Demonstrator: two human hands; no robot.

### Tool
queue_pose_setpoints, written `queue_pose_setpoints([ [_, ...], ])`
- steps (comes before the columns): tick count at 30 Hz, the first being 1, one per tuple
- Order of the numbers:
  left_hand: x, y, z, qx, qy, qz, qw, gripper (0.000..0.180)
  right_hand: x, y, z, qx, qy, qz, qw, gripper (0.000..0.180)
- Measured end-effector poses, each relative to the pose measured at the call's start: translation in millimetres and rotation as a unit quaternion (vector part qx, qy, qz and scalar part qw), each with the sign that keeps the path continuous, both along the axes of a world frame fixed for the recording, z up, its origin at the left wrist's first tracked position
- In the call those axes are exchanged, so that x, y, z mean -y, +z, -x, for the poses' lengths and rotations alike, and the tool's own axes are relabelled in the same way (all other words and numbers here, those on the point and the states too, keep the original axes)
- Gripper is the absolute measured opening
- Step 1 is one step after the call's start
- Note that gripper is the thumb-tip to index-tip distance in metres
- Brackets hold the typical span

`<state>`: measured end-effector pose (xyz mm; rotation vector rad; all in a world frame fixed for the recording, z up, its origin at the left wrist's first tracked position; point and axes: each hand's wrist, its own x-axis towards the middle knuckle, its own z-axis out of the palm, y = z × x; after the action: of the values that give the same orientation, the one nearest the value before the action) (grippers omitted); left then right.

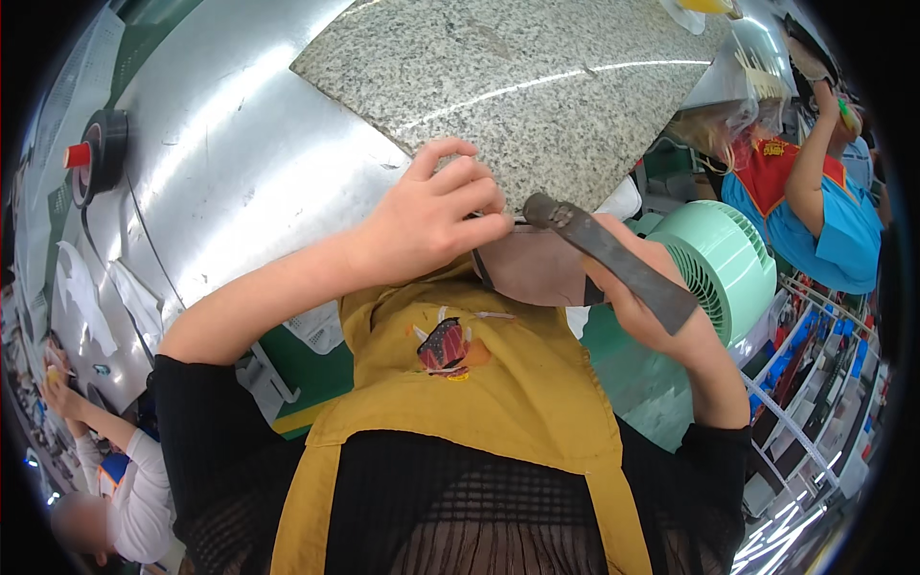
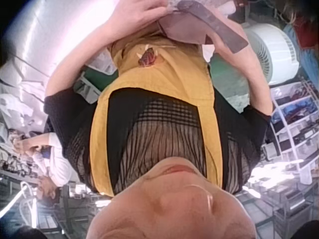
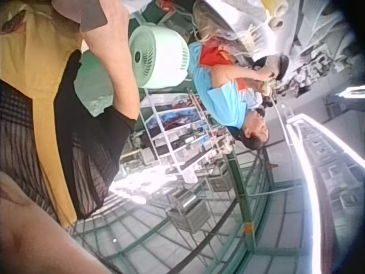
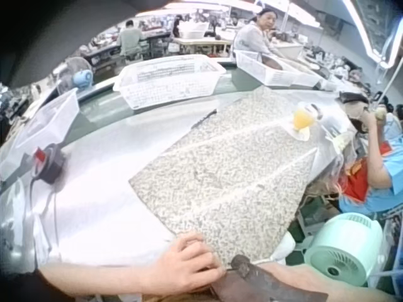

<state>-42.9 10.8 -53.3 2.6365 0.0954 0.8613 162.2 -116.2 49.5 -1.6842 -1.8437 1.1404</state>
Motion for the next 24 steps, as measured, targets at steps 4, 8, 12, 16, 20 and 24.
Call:
queue_pose_setpoints([
  [4, -0.3, 3.0, -1.6, 0.011, -0.009, -0.038, 0.999, 0.014, 4.2, 4.8, 11.7, 0.017, -0.062, 0.002, 0.998, 0.023],
  [8, 0.6, -0.7, 1.8, 0.004, -0.011, -0.066, 0.998, 0.019, 0.4, 4.4, 9.3, 0.008, -0.001, 0.005, 1.000, 0.027],
  [12, 1.0, 2.1, 1.6, -0.001, -0.004, -0.071, 0.997, 0.016, 1.1, 4.7, 9.2, 0.038, -0.008, -0.021, 0.999, 0.031],
  [16, 9.8, 2.8, 2.1, -0.030, 0.035, 0.029, 0.999, 0.013, 7.2, -6.7, 18.6, 0.060, 0.013, -0.005, 0.998, 0.027],
  [20, 6.9, 18.4, -1.5, -0.107, 0.053, 0.075, 0.990, 0.011, 7.2, -5.1, 9.2, -0.100, -0.088, 0.066, 0.989, 0.022],
  [24, 7.5, 25.1, -9.6, -0.125, 0.012, 0.137, 0.983, 0.007, 23.3, -2.2, -4.7, -0.120, -0.131, 0.083, 0.981, 0.017],
])
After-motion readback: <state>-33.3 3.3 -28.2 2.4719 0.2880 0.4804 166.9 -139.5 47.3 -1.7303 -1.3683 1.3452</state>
